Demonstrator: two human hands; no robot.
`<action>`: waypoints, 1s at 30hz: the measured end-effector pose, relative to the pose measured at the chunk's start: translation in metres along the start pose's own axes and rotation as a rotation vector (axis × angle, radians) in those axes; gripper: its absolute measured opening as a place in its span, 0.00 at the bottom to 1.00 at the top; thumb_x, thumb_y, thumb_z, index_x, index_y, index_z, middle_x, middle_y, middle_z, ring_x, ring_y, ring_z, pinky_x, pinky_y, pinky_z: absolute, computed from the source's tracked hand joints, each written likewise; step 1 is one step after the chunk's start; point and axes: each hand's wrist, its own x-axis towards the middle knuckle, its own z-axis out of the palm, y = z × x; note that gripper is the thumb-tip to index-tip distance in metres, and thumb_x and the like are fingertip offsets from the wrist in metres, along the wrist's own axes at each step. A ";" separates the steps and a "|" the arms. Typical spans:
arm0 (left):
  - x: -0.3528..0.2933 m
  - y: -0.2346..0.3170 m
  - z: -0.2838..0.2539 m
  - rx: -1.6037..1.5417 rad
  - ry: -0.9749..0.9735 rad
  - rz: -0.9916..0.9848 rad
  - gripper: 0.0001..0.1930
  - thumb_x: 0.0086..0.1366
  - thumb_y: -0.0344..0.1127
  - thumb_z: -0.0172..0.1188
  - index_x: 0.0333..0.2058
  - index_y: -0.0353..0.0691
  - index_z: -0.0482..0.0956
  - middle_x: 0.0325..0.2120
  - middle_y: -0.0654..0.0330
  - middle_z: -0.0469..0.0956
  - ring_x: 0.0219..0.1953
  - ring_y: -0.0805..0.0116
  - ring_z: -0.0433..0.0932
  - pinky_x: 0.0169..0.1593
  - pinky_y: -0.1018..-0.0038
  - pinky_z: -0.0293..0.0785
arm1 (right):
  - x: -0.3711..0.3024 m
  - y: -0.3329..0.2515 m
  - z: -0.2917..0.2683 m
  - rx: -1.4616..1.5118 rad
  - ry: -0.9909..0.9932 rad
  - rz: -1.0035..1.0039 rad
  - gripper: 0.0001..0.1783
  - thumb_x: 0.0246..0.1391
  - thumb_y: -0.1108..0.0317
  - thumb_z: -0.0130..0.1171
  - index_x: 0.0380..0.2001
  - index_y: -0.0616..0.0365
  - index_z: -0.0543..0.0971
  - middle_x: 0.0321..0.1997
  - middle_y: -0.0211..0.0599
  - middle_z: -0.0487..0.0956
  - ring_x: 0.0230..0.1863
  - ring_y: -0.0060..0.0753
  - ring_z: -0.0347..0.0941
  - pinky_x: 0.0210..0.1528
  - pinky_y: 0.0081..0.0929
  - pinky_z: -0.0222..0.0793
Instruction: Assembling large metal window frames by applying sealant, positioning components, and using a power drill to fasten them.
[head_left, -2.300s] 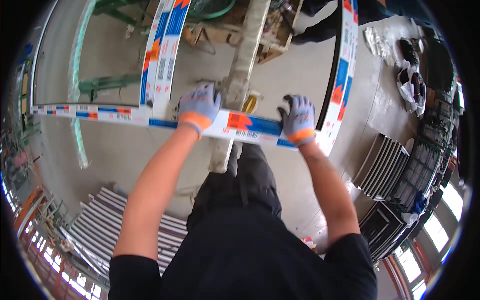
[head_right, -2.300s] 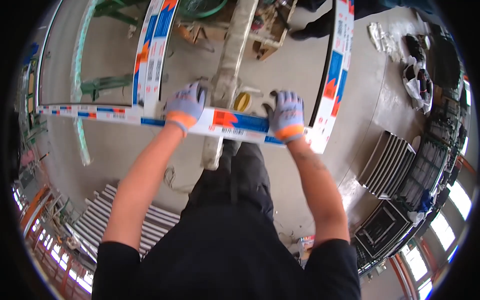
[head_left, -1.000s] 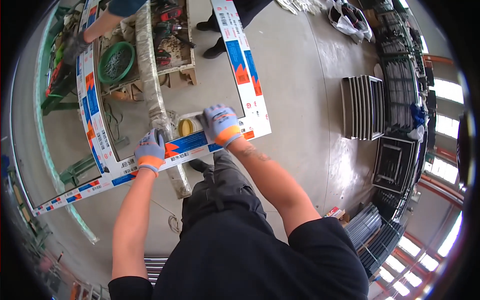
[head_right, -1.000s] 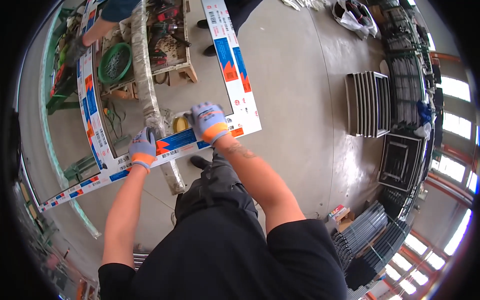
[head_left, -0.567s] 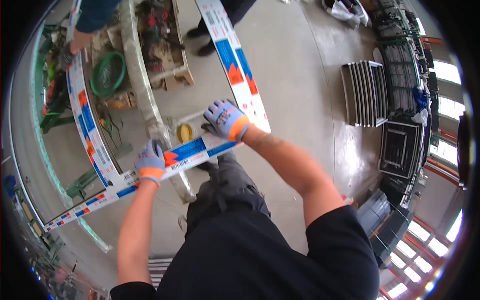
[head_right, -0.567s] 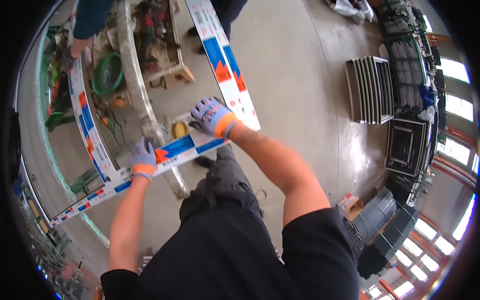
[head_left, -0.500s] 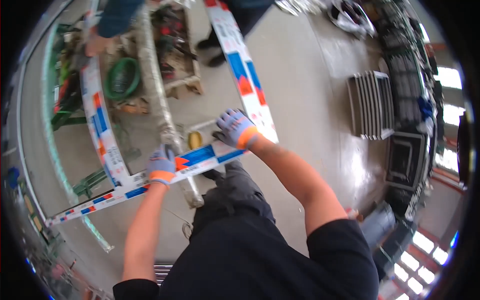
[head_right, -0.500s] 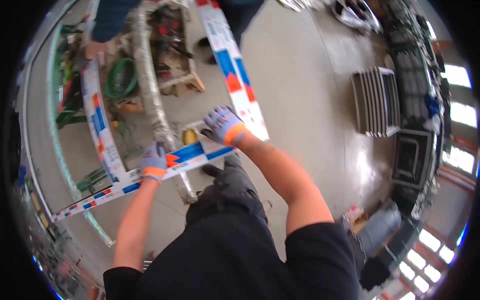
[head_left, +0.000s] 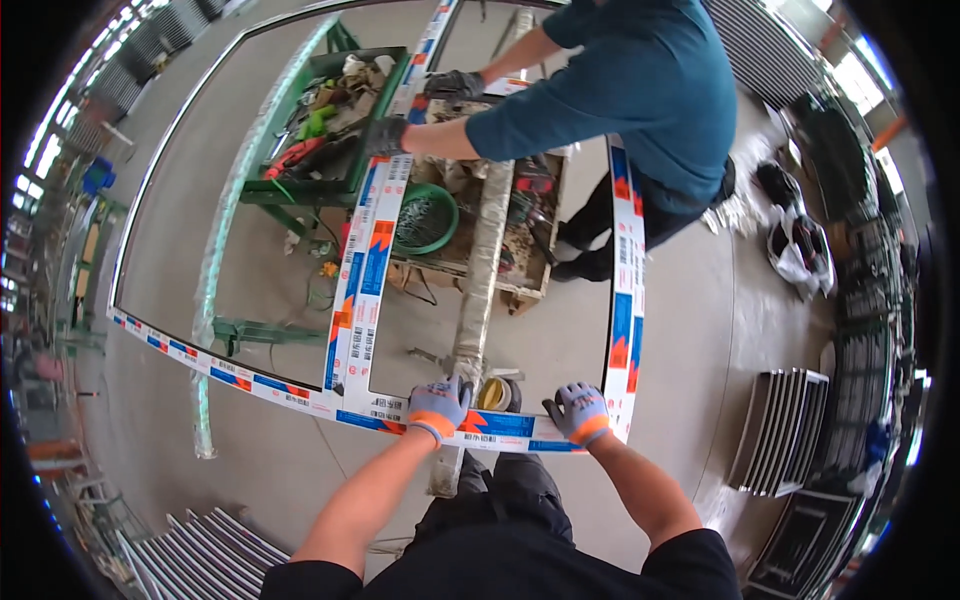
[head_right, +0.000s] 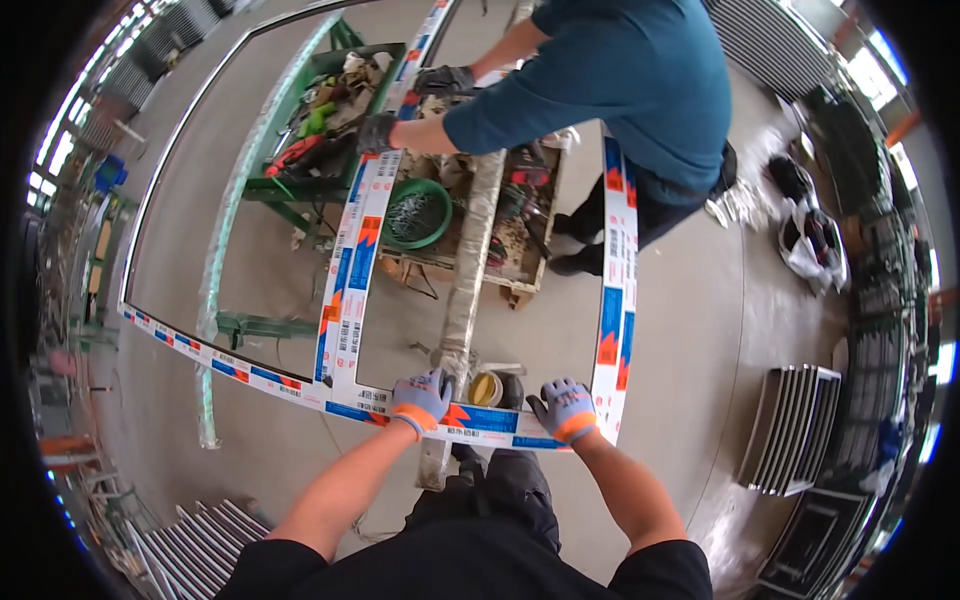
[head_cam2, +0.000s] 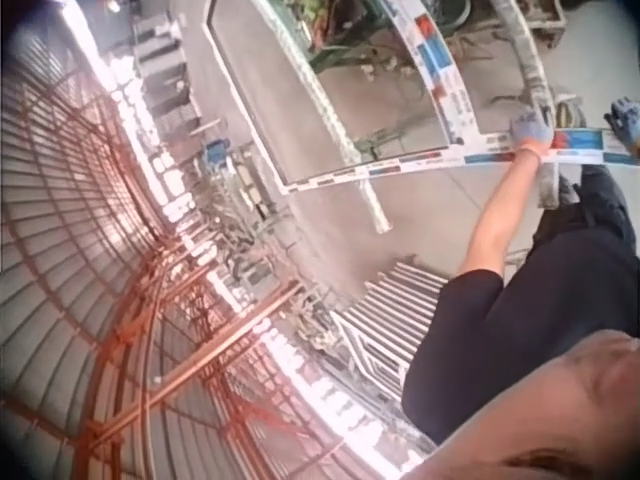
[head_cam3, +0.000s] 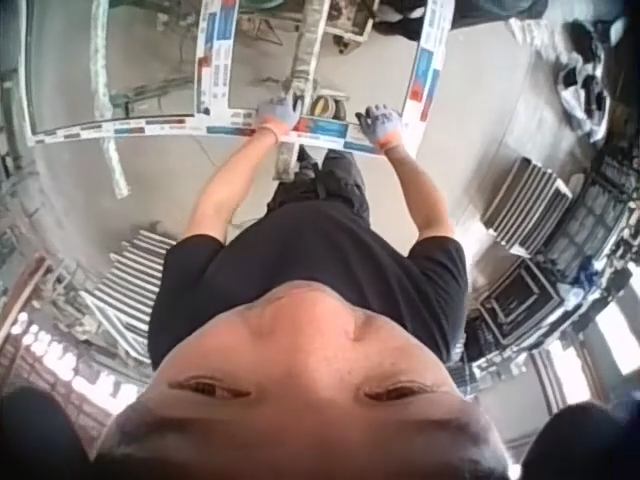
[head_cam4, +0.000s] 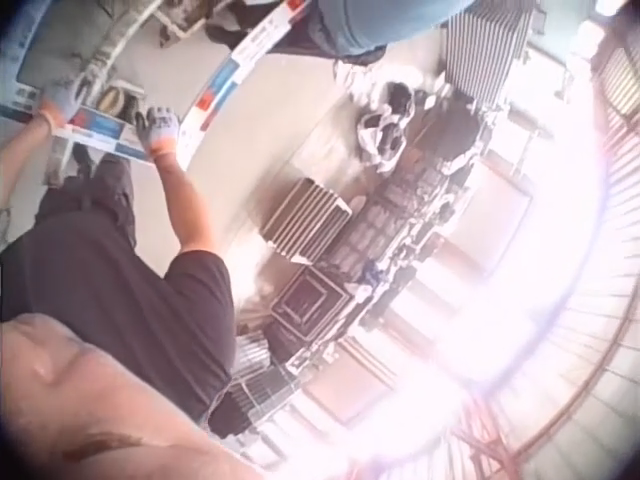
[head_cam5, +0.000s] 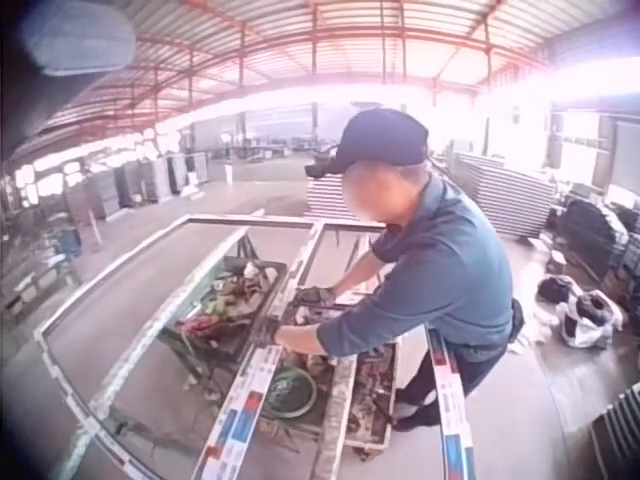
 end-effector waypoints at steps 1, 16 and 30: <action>0.000 -0.005 0.006 -0.006 0.007 -0.020 0.23 0.69 0.53 0.44 0.48 0.42 0.76 0.38 0.52 0.83 0.41 0.54 0.82 0.46 0.59 0.74 | 0.004 -0.001 -0.002 0.009 -0.013 0.008 0.18 0.56 0.51 0.59 0.25 0.54 0.78 0.29 0.40 0.79 0.37 0.46 0.74 0.41 0.42 0.68; 0.004 -0.017 0.011 -0.096 0.073 0.018 0.20 0.59 0.49 0.56 0.42 0.40 0.79 0.37 0.54 0.81 0.39 0.55 0.80 0.45 0.59 0.74 | 0.280 0.076 0.091 0.198 0.187 0.450 0.21 0.56 0.57 0.53 0.48 0.59 0.73 0.49 0.51 0.75 0.52 0.54 0.71 0.51 0.46 0.69; 0.008 -0.013 0.008 -0.128 0.127 0.081 0.18 0.55 0.47 0.59 0.39 0.41 0.79 0.32 0.57 0.80 0.37 0.58 0.78 0.42 0.62 0.73 | 0.408 0.138 0.100 -0.062 -0.189 0.480 0.23 0.54 0.65 0.54 0.54 0.59 0.74 0.55 0.53 0.77 0.56 0.50 0.76 0.52 0.38 0.75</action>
